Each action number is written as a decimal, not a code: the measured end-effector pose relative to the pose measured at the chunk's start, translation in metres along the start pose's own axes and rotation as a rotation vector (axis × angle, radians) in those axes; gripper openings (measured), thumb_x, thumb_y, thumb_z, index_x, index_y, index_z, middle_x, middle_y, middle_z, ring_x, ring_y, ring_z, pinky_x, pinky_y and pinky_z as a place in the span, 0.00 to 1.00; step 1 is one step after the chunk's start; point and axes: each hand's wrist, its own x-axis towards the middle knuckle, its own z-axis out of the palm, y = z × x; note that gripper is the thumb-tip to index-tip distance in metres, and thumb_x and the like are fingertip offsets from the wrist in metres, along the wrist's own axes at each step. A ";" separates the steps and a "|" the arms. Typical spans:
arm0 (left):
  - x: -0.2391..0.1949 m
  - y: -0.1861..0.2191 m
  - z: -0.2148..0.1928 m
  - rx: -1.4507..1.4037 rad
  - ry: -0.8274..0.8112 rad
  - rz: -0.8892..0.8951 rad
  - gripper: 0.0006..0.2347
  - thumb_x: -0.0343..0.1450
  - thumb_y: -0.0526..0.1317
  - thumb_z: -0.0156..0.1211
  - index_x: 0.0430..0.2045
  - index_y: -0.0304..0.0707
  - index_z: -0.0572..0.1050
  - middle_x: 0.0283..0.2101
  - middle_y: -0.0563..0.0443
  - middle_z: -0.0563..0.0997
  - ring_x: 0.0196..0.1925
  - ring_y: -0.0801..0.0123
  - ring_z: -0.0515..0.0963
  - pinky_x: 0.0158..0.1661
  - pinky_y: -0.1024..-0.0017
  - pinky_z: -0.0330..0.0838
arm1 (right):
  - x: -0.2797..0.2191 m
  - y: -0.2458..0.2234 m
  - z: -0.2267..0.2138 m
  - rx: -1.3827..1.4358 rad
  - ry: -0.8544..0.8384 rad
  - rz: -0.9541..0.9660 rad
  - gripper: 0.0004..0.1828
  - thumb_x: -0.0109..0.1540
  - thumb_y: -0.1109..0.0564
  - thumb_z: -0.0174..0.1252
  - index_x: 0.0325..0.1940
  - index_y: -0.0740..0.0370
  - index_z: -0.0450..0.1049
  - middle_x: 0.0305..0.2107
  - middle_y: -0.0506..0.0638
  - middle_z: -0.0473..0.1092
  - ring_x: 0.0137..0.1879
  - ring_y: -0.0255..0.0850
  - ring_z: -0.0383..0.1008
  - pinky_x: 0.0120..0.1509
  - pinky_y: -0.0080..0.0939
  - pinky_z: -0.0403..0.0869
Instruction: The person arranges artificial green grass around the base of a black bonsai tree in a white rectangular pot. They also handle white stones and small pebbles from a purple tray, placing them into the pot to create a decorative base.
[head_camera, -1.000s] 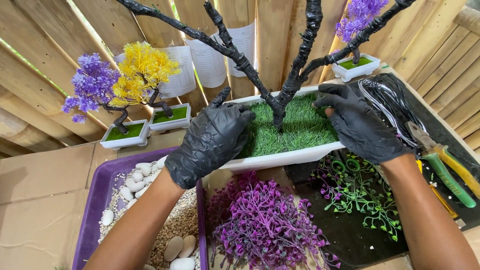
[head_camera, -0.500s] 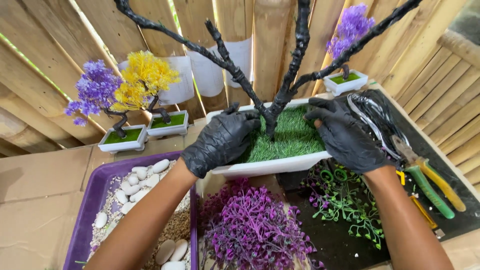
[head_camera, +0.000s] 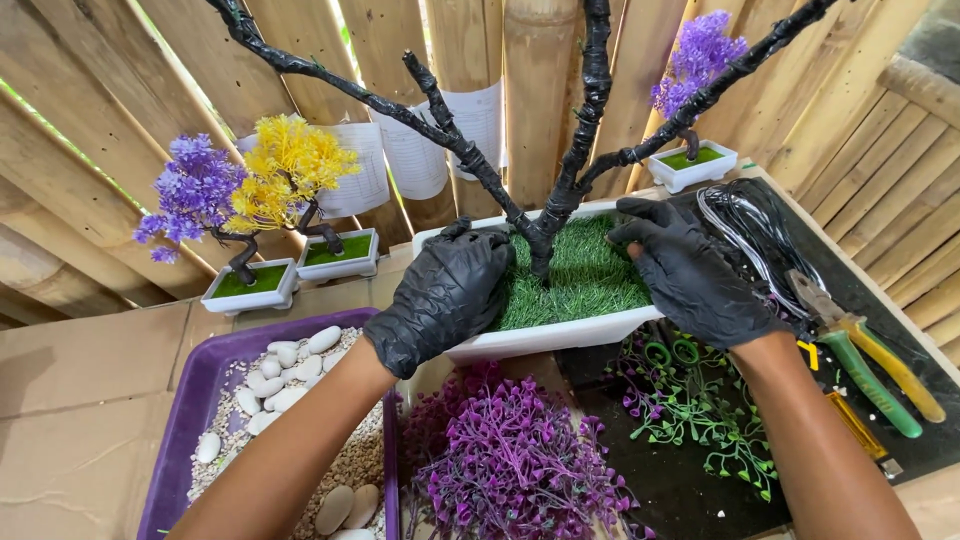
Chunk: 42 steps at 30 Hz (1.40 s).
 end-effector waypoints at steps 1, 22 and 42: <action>0.003 0.002 -0.002 0.019 0.028 0.021 0.19 0.66 0.46 0.61 0.49 0.39 0.74 0.45 0.40 0.80 0.52 0.46 0.81 0.67 0.49 0.64 | 0.000 0.002 -0.001 -0.020 -0.004 -0.005 0.10 0.69 0.61 0.52 0.51 0.57 0.78 0.55 0.59 0.71 0.64 0.62 0.69 0.66 0.60 0.68; 0.006 0.016 -0.028 0.092 -0.082 -0.178 0.11 0.65 0.53 0.61 0.29 0.49 0.75 0.34 0.50 0.79 0.41 0.53 0.82 0.58 0.51 0.68 | -0.001 0.047 0.027 0.210 0.032 0.027 0.11 0.68 0.64 0.51 0.51 0.60 0.77 0.57 0.61 0.68 0.67 0.61 0.66 0.71 0.60 0.65; 0.019 0.033 -0.064 -0.103 0.015 -0.070 0.10 0.70 0.50 0.61 0.36 0.48 0.79 0.40 0.47 0.80 0.49 0.47 0.80 0.51 0.48 0.71 | 0.001 -0.001 -0.004 -0.107 -0.009 -0.045 0.10 0.71 0.57 0.50 0.51 0.55 0.77 0.49 0.58 0.73 0.60 0.62 0.70 0.65 0.60 0.70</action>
